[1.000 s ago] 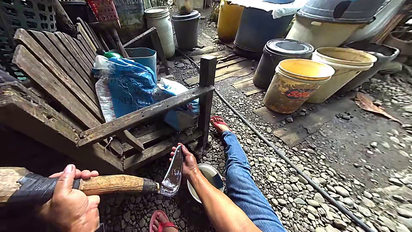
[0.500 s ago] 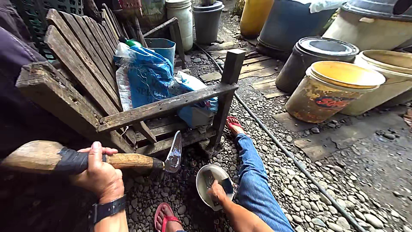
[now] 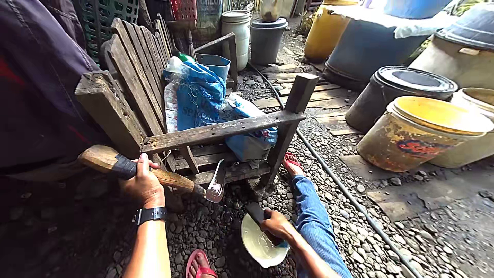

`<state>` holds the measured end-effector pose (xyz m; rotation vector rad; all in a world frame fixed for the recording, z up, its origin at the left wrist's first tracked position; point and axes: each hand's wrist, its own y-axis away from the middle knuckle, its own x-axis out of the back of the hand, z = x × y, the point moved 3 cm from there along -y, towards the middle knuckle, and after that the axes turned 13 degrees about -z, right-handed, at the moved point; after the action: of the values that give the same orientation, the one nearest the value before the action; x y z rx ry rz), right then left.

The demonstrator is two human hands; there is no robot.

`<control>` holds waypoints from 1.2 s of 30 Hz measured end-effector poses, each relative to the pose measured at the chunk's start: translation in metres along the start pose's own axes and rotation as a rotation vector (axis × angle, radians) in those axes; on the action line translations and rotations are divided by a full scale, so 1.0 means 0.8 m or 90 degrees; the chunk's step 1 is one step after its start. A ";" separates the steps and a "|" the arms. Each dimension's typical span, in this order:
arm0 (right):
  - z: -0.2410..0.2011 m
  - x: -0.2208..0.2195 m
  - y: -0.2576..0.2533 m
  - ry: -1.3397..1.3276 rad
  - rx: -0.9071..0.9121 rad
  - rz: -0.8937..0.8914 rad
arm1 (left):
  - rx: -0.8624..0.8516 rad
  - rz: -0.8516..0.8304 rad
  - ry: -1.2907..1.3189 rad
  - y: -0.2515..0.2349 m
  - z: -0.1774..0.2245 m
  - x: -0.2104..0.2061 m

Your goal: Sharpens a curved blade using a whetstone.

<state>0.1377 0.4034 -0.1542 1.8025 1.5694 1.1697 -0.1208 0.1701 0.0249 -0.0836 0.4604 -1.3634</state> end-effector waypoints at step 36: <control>-0.222 0.001 -0.082 0.494 0.231 0.186 | 0.093 0.101 -0.016 0.006 -0.031 0.021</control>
<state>-0.0463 0.3879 -0.1141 1.9676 2.0836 2.0025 -0.1235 0.1599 -0.0037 0.0542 0.3375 -1.2352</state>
